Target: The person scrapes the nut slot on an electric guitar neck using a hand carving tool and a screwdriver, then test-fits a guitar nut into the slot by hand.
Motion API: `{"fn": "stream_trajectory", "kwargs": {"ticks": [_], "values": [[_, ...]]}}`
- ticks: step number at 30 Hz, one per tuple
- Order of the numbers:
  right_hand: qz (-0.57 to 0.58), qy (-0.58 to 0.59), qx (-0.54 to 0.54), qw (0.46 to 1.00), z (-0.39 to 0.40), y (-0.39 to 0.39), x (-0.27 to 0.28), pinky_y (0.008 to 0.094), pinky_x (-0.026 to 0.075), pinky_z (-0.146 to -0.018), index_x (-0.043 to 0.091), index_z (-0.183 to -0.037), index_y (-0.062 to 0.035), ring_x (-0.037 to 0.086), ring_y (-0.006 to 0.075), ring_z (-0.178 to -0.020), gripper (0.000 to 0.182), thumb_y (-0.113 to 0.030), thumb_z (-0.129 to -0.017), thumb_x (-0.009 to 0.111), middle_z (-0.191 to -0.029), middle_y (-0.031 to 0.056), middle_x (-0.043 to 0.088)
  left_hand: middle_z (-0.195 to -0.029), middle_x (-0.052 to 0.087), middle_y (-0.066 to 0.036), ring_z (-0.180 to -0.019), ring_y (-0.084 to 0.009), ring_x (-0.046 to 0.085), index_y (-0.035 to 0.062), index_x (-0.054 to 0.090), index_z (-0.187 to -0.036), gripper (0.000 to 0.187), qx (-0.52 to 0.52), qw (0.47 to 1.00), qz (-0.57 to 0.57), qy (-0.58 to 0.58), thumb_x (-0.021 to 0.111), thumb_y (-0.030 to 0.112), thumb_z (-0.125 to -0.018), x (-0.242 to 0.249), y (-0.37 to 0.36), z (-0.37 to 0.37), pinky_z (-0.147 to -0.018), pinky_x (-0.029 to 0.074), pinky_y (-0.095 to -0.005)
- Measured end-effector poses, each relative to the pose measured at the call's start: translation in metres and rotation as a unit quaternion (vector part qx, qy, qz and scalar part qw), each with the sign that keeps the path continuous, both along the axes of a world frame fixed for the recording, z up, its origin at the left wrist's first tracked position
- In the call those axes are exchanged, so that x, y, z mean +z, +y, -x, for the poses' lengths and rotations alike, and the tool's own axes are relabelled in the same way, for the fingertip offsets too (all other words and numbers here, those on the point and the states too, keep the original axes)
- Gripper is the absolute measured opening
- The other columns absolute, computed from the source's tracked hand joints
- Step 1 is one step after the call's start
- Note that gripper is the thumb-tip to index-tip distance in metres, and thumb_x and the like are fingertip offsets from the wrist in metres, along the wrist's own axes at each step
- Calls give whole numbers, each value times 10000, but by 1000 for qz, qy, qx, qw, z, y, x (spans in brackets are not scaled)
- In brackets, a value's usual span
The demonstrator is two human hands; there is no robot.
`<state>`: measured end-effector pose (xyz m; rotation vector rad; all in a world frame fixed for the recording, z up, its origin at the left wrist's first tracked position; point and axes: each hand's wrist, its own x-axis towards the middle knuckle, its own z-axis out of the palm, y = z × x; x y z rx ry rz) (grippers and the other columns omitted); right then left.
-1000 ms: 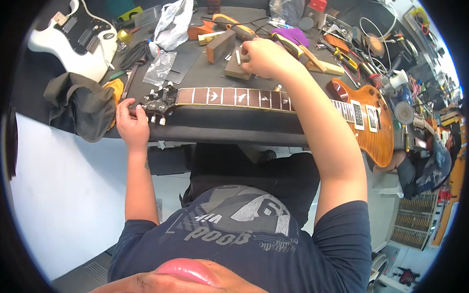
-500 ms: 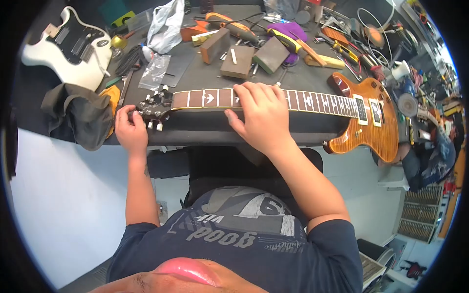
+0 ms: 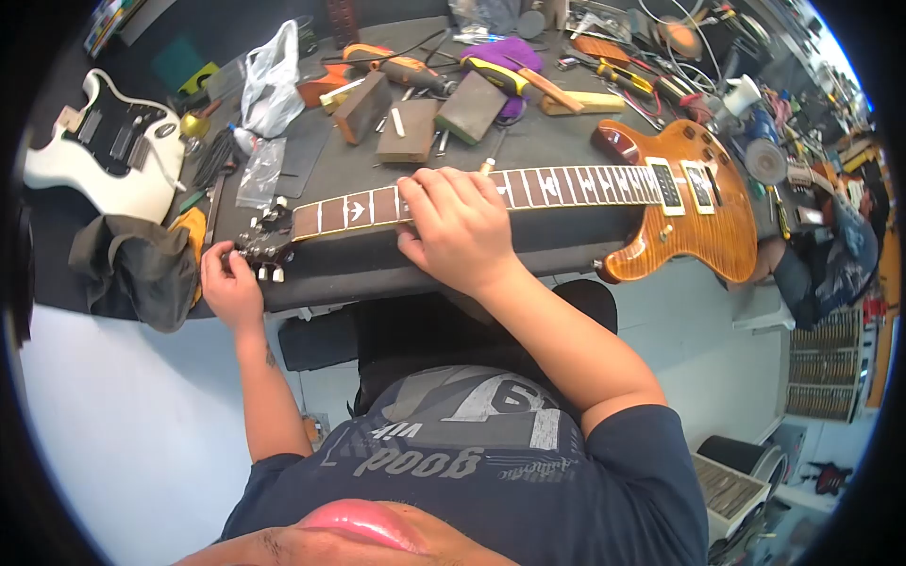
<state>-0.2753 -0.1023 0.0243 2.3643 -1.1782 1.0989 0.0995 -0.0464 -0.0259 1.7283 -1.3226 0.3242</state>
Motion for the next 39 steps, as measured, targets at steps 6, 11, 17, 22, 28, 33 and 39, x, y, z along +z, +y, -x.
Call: {"fn": "stream_trajectory", "kwargs": {"ticks": [6, 11, 17, 22, 28, 33, 39], "values": [[-13, -16, 11, 1000, 1, 1, 0, 464, 533, -1081, 773, -1329, -105, 768, 283, -1204, 623, -273, -745, 912, -1301, 65, 788, -1192, 768, -142, -952, -313, 735, -36, 752, -1190, 195, -11, 1000, -16, 10, 664, 53, -1041, 3, 1, 0, -829, 600, -426], [1, -21, 15, 1000, 2, -1, -3, 452, 545, -1053, 765, -1299, -98, 761, 279, -1187, 600, -260, -743, 919, -1274, 71, 779, -1201, 776, -156, -1047, -366, 749, -41, 761, -1192, 210, -2, 1000, -19, 3, 660, 62, -1040, 5, 1, 3, -882, 598, -456], [13, -28, 27, 999, 2, -1, -2, 446, 547, -1026, 744, -1272, -88, 744, 270, -1160, 562, -252, -759, 902, -1248, 76, 760, -1204, 789, -172, -1136, -397, 741, -26, 767, -1207, 227, -3, 999, -32, 2, 652, 111, -1068, 3, 2, -2, -1023, 567, -490], [13, -23, 19, 999, 2, -1, -3, 444, 547, -1035, 745, -1273, -91, 744, 269, -1164, 562, -233, -750, 894, -1251, 73, 760, -1196, 781, -170, -1113, -398, 740, -35, 758, -1185, 206, -21, 999, -25, -13, 647, 81, -1056, 3, 1, -5, -997, 576, -484], [9, -12, 15, 1000, 1, 0, 0, 442, 549, -1040, 745, -1280, -90, 746, 270, -1178, 572, -212, -739, 888, -1249, 71, 759, -1192, 768, -161, -1041, -367, 739, -28, 741, -1152, 163, -32, 999, -7, -28, 639, 36, -1042, 4, 1, -2, -911, 598, -454], [11, -12, 16, 1000, 1, -1, 2, 443, 555, -1025, 753, -1277, -85, 752, 271, -1167, 566, -195, -734, 871, -1234, 73, 763, -1191, 775, -163, -1102, -367, 740, -26, 751, -1159, 160, -19, 999, -23, 22, 663, 43, -1044, 9, 2, 3, -977, 586, -456], [16, -14, 5, 1000, -1, -5, -1, 458, 537, -1046, 773, -1304, -98, 771, 281, -1178, 569, -176, -744, 836, -1271, 56, 790, -1319, 780, -122, -1148, -240, 730, -27, 748, -1268, 203, -92, 981, 94, 140, 669, 19, -1087, 38, 5, 21, -1021, 584, -369]]}}
